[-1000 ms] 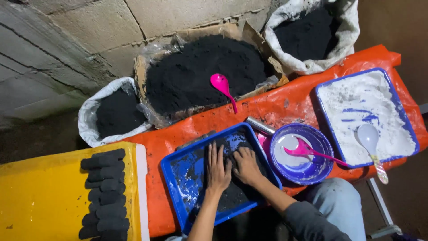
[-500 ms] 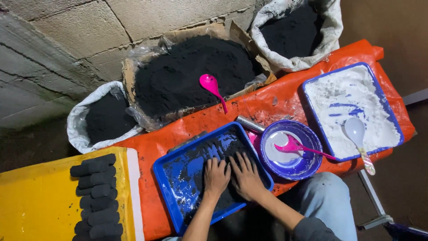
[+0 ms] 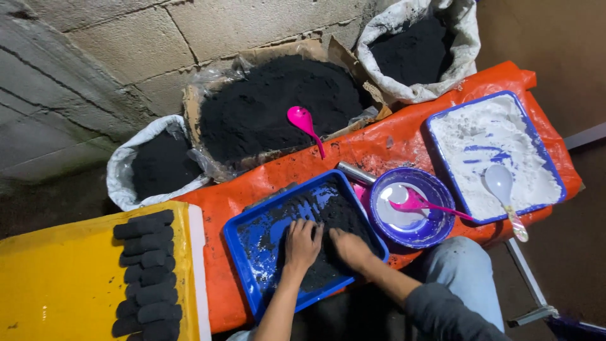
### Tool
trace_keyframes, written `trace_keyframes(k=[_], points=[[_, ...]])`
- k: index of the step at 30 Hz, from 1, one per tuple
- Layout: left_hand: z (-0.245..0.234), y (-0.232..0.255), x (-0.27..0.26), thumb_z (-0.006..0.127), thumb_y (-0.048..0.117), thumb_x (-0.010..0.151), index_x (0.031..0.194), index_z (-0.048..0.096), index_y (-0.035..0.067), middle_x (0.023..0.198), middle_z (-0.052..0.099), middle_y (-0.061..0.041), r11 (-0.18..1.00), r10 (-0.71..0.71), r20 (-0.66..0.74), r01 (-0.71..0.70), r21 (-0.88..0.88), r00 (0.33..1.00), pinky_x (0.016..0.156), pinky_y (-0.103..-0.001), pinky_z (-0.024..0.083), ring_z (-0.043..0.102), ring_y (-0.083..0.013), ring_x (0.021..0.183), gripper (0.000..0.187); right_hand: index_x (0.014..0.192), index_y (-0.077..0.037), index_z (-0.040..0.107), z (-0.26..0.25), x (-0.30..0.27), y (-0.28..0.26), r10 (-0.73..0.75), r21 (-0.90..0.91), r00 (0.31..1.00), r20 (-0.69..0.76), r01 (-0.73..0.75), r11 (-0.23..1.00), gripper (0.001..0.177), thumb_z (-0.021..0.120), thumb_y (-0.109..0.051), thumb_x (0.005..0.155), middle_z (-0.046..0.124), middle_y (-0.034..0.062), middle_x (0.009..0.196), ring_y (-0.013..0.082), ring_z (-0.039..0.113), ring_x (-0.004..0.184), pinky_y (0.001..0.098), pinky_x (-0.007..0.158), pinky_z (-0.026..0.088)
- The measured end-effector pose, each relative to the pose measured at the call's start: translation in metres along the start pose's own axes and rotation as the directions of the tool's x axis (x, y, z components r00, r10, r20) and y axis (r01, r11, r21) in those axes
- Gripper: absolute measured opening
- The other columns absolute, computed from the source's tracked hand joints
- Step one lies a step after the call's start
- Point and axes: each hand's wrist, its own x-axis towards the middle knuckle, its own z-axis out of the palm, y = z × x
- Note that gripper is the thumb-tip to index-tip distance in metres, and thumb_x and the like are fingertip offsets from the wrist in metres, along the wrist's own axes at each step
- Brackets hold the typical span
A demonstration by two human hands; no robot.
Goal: Manually molding charcoal powder into cylindrical briquettes using a hand-held mold and compression.
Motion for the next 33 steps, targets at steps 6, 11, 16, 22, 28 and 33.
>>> trace_keyframes(k=[6, 11, 16, 22, 28, 33], points=[[-0.027, -0.008, -0.013, 0.048, 0.029, 0.087, 0.102, 0.056, 0.01, 0.103, 0.053, -0.012, 0.988, -0.152, 0.012, 0.152, -0.04, 0.988, 0.083, -0.039, 0.045, 0.05, -0.0294, 0.106, 0.026, 0.08, -0.018, 0.053, -0.053, 0.02, -0.019, 0.085, -0.055, 0.956, -0.281, -0.105, 0.993, 0.036, 0.037, -0.051, 0.084, 0.06, 0.0033, 0.067, 0.0218, 0.061, 0.063, 0.0326, 0.053, 0.048], [-0.047, 0.02, -0.021, 0.036, 0.029, 0.091, 0.121, 0.044, 0.006, 0.128, 0.034, -0.025, 0.837, -0.422, 0.153, 0.449, -0.313, 0.894, 0.102, -0.046, 0.025, 0.027, -0.039, 0.125, 0.039, 0.127, -0.017, 0.032, -0.097, -0.007, -0.05, 0.088, 0.001, 0.996, -0.006, -0.088, 0.996, 0.077, 0.048, -0.066, 0.069, 0.029, 0.0195, 0.129, 0.0381, 0.024, 0.123, 0.0496, 0.094, 0.03], [-0.032, 0.009, -0.017, 0.021, 0.03, 0.095, 0.126, 0.039, 0.003, 0.129, 0.036, -0.029, 0.51, -0.552, 0.244, 0.554, -0.658, 0.798, 0.106, -0.042, 0.021, 0.027, -0.0391, 0.126, 0.046, 0.14, -0.03, 0.013, -0.109, -0.018, -0.095, -0.035, -0.023, 0.99, 0.133, 0.039, 0.999, 0.108, 0.059, -0.075, 0.053, 0.002, 0.0247, 0.142, 0.0483, -0.001, 0.13, 0.0631, 0.099, 0.015], [-0.037, 0.014, -0.006, 0.02, 0.034, 0.092, 0.128, 0.038, 0.006, 0.128, 0.04, -0.023, 0.591, -0.524, 0.281, 0.58, -0.56, 0.804, 0.103, -0.041, 0.028, 0.036, -0.0341, 0.123, 0.049, 0.135, -0.032, 0.024, -0.051, 0.018, -0.07, -0.056, -0.187, 0.988, 0.143, 0.083, 0.979, 0.072, 0.055, -0.048, 0.072, 0.007, 0.0167, 0.142, 0.0413, 0.001, 0.132, 0.059, 0.099, 0.023], [-0.042, 0.019, 0.001, 0.027, 0.027, 0.092, 0.125, 0.04, 0.003, 0.128, 0.041, -0.023, 0.701, -0.439, 0.317, 0.541, -0.465, 0.841, 0.102, -0.042, 0.029, 0.037, -0.0354, 0.122, 0.044, 0.103, -0.017, 0.053, 0.055, 0.086, 0.009, -0.384, -0.338, 0.894, -0.231, 0.296, 0.893, 0.037, 0.049, -0.04, 0.074, 0.044, 0.009, 0.105, 0.0339, 0.04, 0.108, 0.0455, 0.086, 0.038], [-0.063, 0.035, 0.009, 0.025, 0.035, 0.091, 0.132, 0.034, 0.004, 0.13, 0.036, -0.025, 0.753, -0.355, 0.366, 0.495, -0.433, 0.86, 0.102, -0.045, 0.027, 0.033, -0.0381, 0.124, 0.052, 0.093, -0.015, 0.058, 0.024, 0.09, 0.017, -0.304, -0.273, 0.892, -0.335, 0.217, 0.937, 0.039, 0.061, -0.038, 0.062, 0.06, 0.0056, 0.087, 0.0264, 0.053, 0.087, 0.041, 0.074, 0.044]])
